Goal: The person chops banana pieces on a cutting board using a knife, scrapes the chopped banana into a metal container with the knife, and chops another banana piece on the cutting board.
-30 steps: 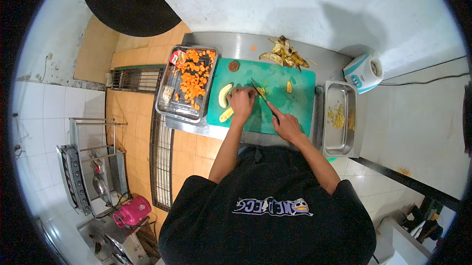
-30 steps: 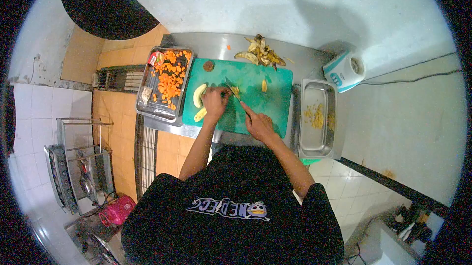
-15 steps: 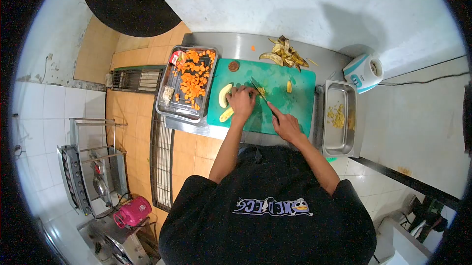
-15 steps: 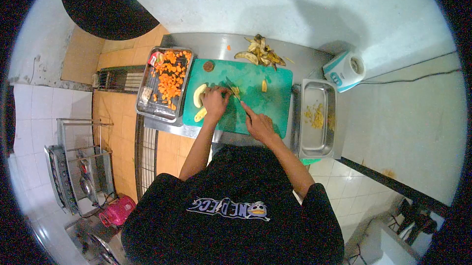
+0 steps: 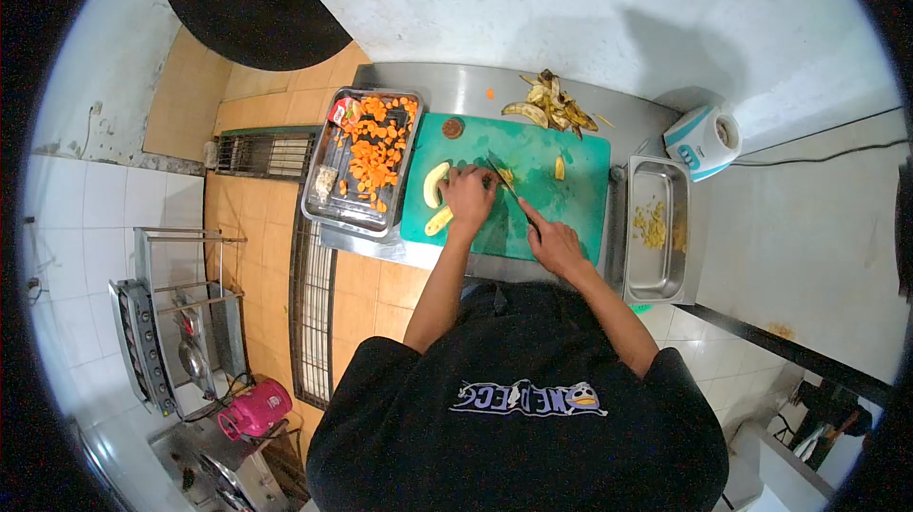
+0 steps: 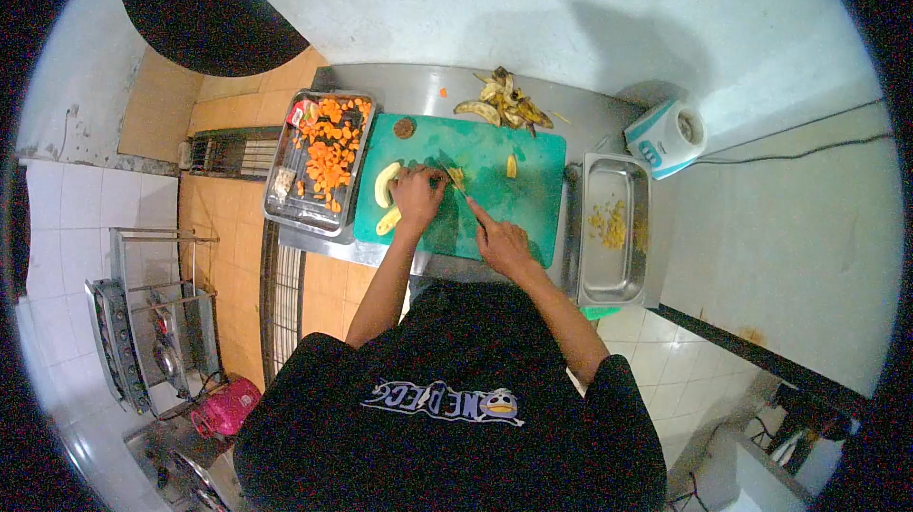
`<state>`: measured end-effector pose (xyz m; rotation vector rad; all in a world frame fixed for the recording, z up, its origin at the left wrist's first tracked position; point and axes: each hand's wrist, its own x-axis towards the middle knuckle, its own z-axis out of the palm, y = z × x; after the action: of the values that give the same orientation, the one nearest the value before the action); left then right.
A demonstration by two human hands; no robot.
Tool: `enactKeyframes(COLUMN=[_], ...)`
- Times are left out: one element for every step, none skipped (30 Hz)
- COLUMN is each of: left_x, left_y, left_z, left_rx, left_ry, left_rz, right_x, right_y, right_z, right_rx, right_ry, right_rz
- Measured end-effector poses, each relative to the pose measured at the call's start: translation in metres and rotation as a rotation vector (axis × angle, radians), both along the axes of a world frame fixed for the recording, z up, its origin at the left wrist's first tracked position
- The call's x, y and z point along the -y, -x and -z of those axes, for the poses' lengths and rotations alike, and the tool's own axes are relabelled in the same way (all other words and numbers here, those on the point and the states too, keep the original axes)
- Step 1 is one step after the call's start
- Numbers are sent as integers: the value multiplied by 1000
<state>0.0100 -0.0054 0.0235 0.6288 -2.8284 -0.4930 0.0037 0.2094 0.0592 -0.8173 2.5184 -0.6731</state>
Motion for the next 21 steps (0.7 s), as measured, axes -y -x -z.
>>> enactKeyframes(left_x=[0,0,0,-1,-3,-4,-4,-4,-4,-5,-5,-6,-6,-7,-7,-7,-6,-6,-7,-8,-8], left_y=[0,1,1,-1,-1,-1,-1,-2,-4,-4,-4,-4,-4,-3,-2,0,1,0,1,1,2], left_z=[1,1,1,2,2,2,1,1,0,0,0,-1,-2,-3,-2,-1,0,-1,-1,-1,-1], left_rx=[-3,-8,-8,-14,-21,-21,-16,-11,-9,-23,-37,-36,-42,-48,-48,-53,-57,-56,-67,-79,-79], left_ry=[-11,-21,-21,-23,-27,-28,-27,-26,-26,-23,-19,-20,-24,-29,-29,-31,-32,-32,-23,-13,-13], left_rz=[-7,-14,-14,-17,-18,-17,-15,-14,-13,-9,-5,-5,-7,-8,-7,-5,-4,-4,-3,-1,0], right_x=[0,1,1,1,0,0,0,0,0,0,-1,-1,0,0,0,1,2,2,1,-1,-2], right_y=[0,1,1,1,1,1,2,1,1,1,1,1,2,2,3,4,4,4,4,4,3], right_z=[-3,-6,-7,-8,-9,-9,-8,-7,-7,-7,-7,-8,-9,-10,-13,-16,-19,-16,-13,-10,-9], right_rx=[3,4,4,22,39,39,37,35,37,37,38,38,25,12,12,42,74,75,59,42,42], right_ry=[10,20,20,11,1,0,0,1,1,-4,-9,-10,-5,0,0,5,9,9,-2,-13,-13], right_rz=[4,8,8,4,1,2,0,-3,-3,0,2,2,0,-2,-1,12,24,24,22,21,22])
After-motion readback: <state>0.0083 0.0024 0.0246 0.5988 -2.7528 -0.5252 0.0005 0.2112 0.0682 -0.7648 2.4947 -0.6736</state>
